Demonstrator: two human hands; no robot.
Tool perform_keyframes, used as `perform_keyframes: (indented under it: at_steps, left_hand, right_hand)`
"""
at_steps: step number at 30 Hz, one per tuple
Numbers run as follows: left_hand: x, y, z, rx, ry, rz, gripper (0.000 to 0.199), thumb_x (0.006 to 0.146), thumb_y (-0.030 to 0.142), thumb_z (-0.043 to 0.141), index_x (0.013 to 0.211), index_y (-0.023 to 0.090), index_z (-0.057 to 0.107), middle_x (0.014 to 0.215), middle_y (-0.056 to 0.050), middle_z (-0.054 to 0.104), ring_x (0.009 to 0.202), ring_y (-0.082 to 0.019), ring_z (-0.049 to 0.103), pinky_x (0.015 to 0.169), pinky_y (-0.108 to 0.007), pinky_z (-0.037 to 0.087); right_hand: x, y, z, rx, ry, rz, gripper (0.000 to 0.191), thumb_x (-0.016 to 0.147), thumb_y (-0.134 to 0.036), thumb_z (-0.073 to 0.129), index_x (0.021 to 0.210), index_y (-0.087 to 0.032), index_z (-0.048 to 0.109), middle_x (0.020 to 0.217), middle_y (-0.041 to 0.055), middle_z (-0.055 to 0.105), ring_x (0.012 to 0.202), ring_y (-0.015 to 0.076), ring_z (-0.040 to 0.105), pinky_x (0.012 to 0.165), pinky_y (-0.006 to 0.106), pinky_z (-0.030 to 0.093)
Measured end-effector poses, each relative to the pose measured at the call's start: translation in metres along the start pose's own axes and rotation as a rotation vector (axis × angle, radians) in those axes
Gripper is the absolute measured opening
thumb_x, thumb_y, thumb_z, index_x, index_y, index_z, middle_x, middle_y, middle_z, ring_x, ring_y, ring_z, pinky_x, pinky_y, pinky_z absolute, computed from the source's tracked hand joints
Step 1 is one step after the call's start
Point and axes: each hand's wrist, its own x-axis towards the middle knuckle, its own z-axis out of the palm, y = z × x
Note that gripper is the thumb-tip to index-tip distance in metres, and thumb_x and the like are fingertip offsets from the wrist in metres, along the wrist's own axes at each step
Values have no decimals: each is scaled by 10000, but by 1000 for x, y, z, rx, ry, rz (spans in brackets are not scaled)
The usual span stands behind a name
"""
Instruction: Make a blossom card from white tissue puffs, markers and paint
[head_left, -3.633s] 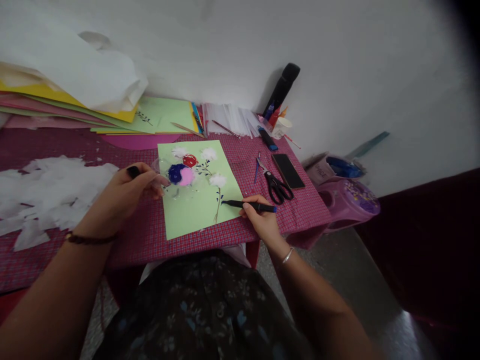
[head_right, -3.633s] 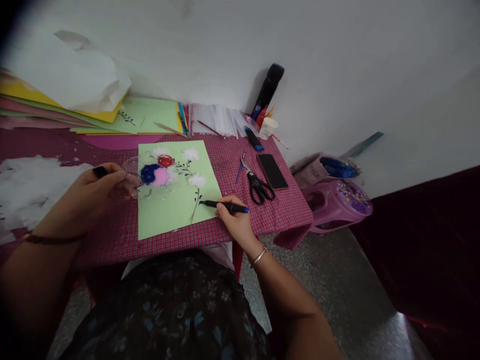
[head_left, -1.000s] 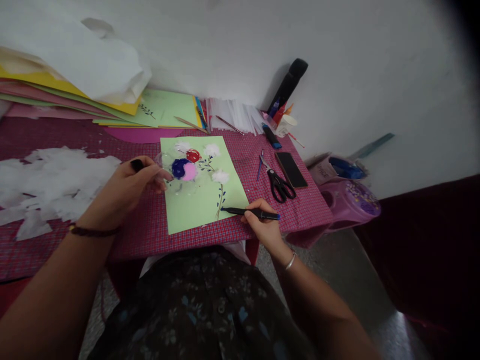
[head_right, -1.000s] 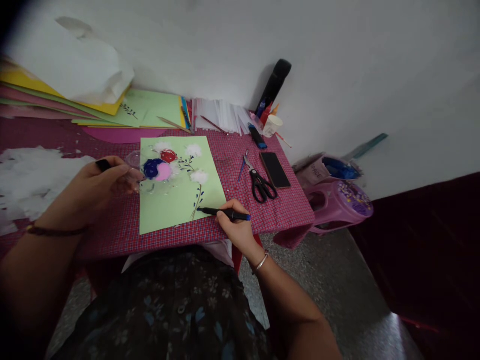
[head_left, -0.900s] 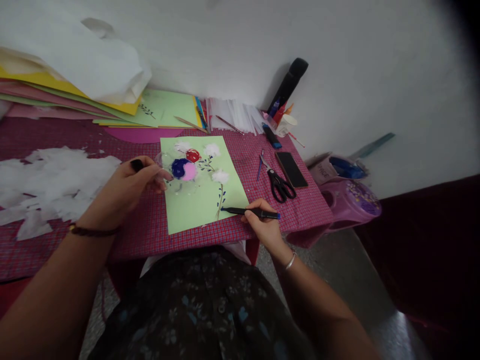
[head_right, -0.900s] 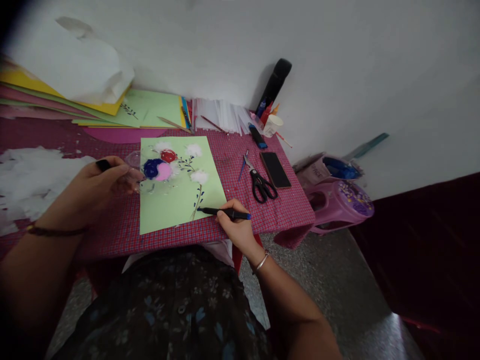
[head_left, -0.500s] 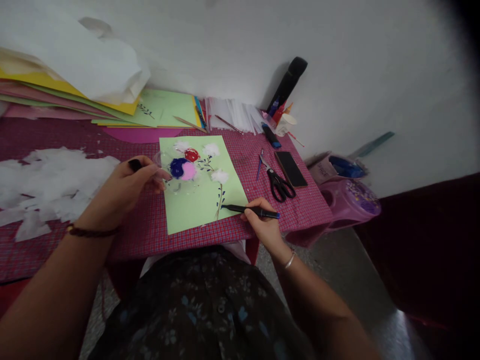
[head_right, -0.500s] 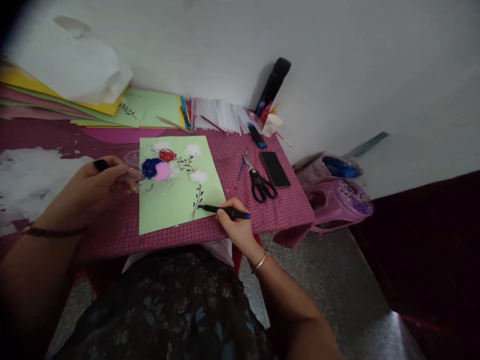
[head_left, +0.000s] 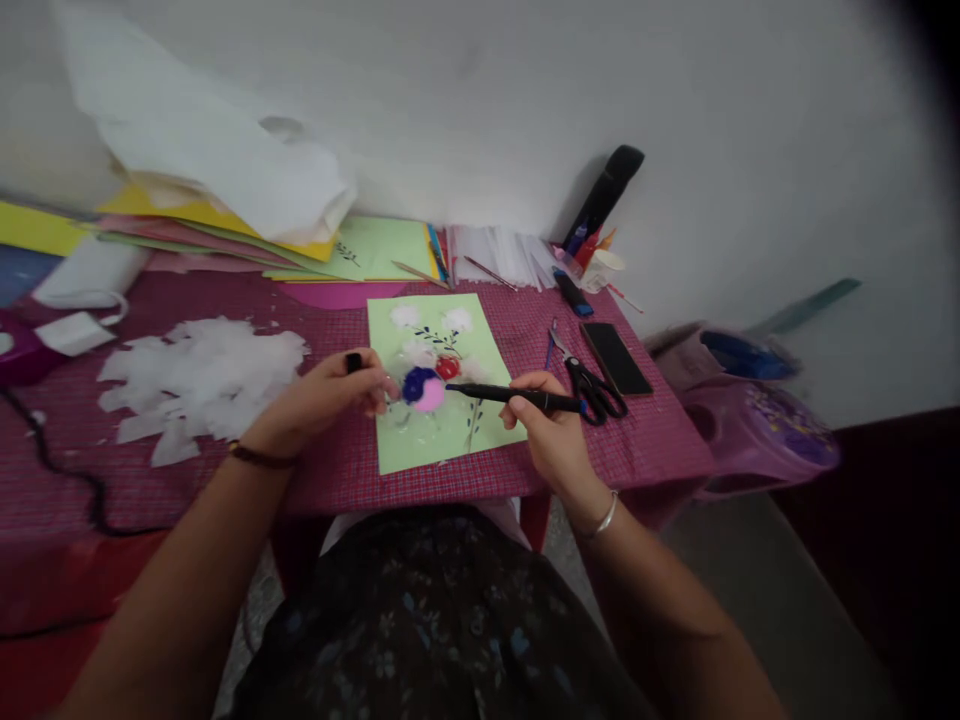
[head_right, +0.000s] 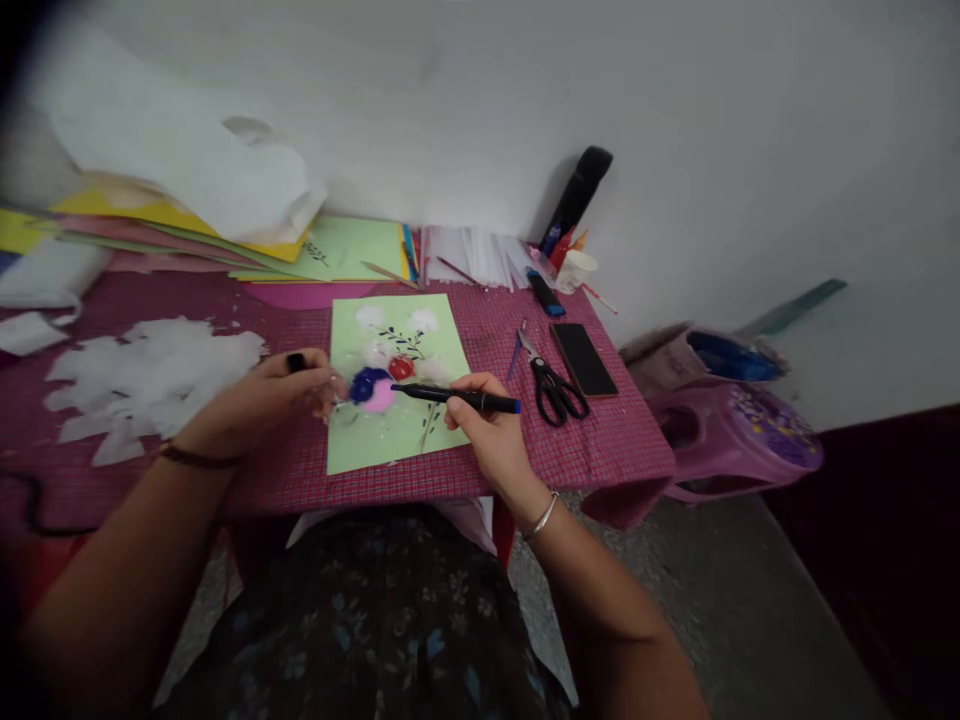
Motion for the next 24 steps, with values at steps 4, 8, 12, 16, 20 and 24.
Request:
perform_keyframes:
  at_steps: [4, 8, 12, 16, 20, 24]
  left_hand:
    - [-1, 5, 3, 45, -105, -22, 161, 780, 330, 641, 684, 215, 580, 670, -23, 690, 537, -134, 596, 515, -254, 464]
    - [0, 7, 4, 58, -108, -12, 142, 775, 311, 618, 673, 221, 576, 649, -31, 685, 525, -133, 591, 499, -250, 456]
    - [1, 3, 2, 49, -121, 17, 124, 781, 296, 604, 699, 210, 570, 688, -31, 700, 529, -128, 596, 502, -248, 468]
    - [2, 0, 2, 55, -130, 36, 142, 782, 287, 603, 689, 189, 559, 674, -34, 697, 521, -133, 595, 495, -244, 466]
    - [2, 0, 4, -8, -25, 25, 133, 763, 251, 624, 669, 175, 567, 611, -31, 675, 486, -139, 585, 475, -238, 448]
    - [5, 1, 5, -146, 126, 16, 136, 792, 143, 558, 662, 165, 526, 672, -60, 689, 476, -136, 589, 450, -234, 439]
  right_hand:
    - [5, -2, 21, -26, -129, 7, 185, 835, -370, 686, 964, -257, 617, 691, -32, 657, 619, 142, 617, 624, 301, 508]
    - [5, 3, 27, -47, -143, -11, 159, 858, -370, 667, 960, -256, 624, 658, -38, 638, 612, 138, 612, 620, 293, 502]
    - [7, 7, 28, -53, -137, -37, 143, 870, -357, 655, 961, -253, 621, 659, -41, 639, 603, 127, 602, 624, 285, 502]
    - [8, 8, 34, -45, -173, 12, 169, 846, -359, 679, 952, -240, 622, 680, -38, 655, 598, 115, 605, 604, 269, 498]
    - [11, 5, 35, 5, -218, 23, 159, 837, -355, 689, 937, -244, 636, 665, -39, 663, 601, 111, 608, 605, 264, 497]
    - [17, -5, 22, 80, -109, 0, 135, 844, -339, 666, 941, -250, 639, 643, -37, 655, 582, 110, 590, 587, 268, 483]
